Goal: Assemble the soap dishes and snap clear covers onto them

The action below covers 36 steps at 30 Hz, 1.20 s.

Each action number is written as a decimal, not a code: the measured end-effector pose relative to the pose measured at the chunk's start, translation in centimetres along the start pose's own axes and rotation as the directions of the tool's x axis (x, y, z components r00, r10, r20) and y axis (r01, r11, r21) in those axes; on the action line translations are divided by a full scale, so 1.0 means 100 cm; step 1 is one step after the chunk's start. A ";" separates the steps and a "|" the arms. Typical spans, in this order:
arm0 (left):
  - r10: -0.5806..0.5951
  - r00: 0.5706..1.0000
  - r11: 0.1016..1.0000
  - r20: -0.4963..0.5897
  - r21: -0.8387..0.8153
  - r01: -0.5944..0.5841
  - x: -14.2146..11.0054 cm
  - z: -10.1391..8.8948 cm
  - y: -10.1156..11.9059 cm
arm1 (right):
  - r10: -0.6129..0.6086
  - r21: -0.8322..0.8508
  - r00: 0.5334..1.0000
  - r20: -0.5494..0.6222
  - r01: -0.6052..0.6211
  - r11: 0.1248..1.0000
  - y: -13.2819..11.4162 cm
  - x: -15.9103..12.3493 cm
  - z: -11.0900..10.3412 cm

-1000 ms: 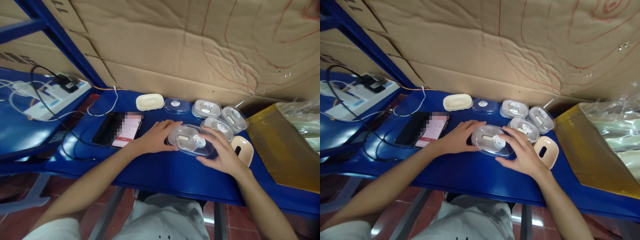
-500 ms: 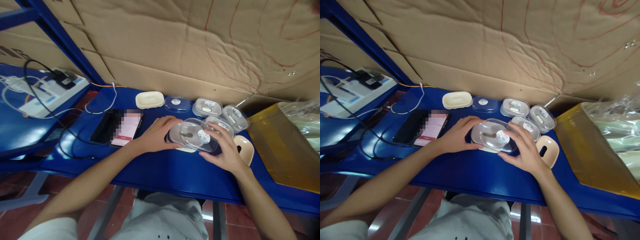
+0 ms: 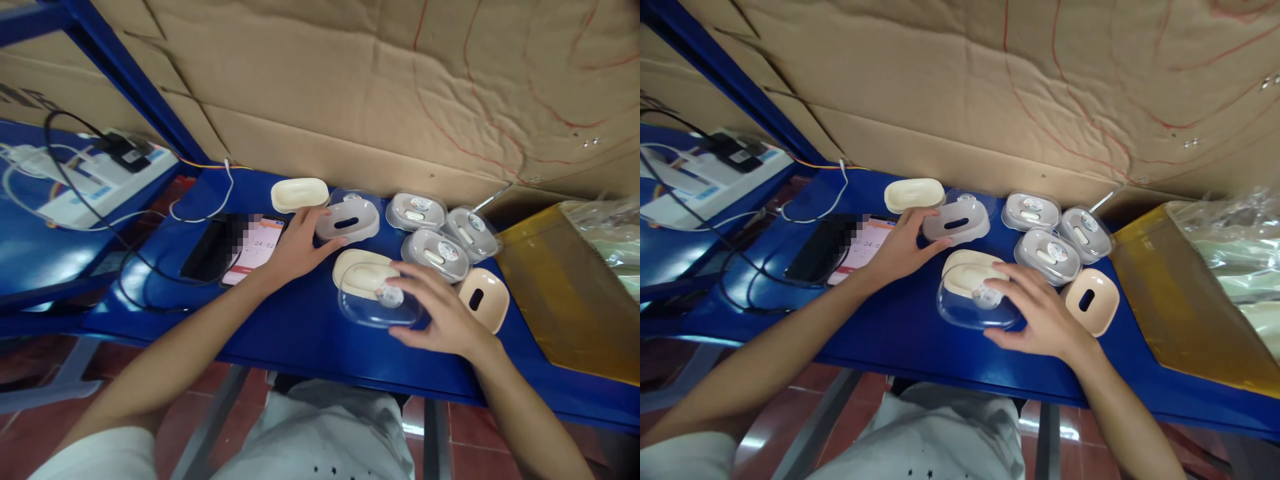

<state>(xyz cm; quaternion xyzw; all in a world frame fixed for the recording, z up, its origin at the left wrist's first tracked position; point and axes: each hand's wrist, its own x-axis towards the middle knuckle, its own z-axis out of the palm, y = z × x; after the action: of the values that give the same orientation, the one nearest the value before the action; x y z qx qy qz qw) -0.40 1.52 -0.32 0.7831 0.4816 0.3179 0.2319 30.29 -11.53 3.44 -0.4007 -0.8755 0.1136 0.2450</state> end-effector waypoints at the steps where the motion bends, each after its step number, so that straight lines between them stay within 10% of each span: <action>1: 0.011 1.000 1.000 0.002 0.023 -0.011 0.000 0.001 -0.002 | -0.033 0.010 0.999 0.039 0.032 0.999 -0.006 0.001 0.007; 14: 0.116 0.990 0.990 0.084 -0.084 -0.109 -0.006 0.002 0.010 | -0.144 -0.024 0.959 0.246 0.154 0.988 -0.026 0.004 0.044; 23: 0.258 0.925 0.954 0.279 -0.225 -0.198 -0.015 -0.004 0.028 | 0.076 -0.235 0.957 -0.279 -0.144 0.961 0.006 0.000 0.007; 36: 0.294 0.888 0.956 0.352 -0.124 -0.267 -0.014 -0.012 0.022 | 0.023 -0.200 0.993 -0.114 -0.046 0.979 0.019 0.001 0.012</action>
<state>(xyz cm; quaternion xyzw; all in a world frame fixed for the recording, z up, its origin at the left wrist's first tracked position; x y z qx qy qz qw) -0.41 -0.57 1.61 0.8810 0.2997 0.2134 0.2974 30.81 -10.22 1.76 -0.4443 -0.8605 0.0059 0.2492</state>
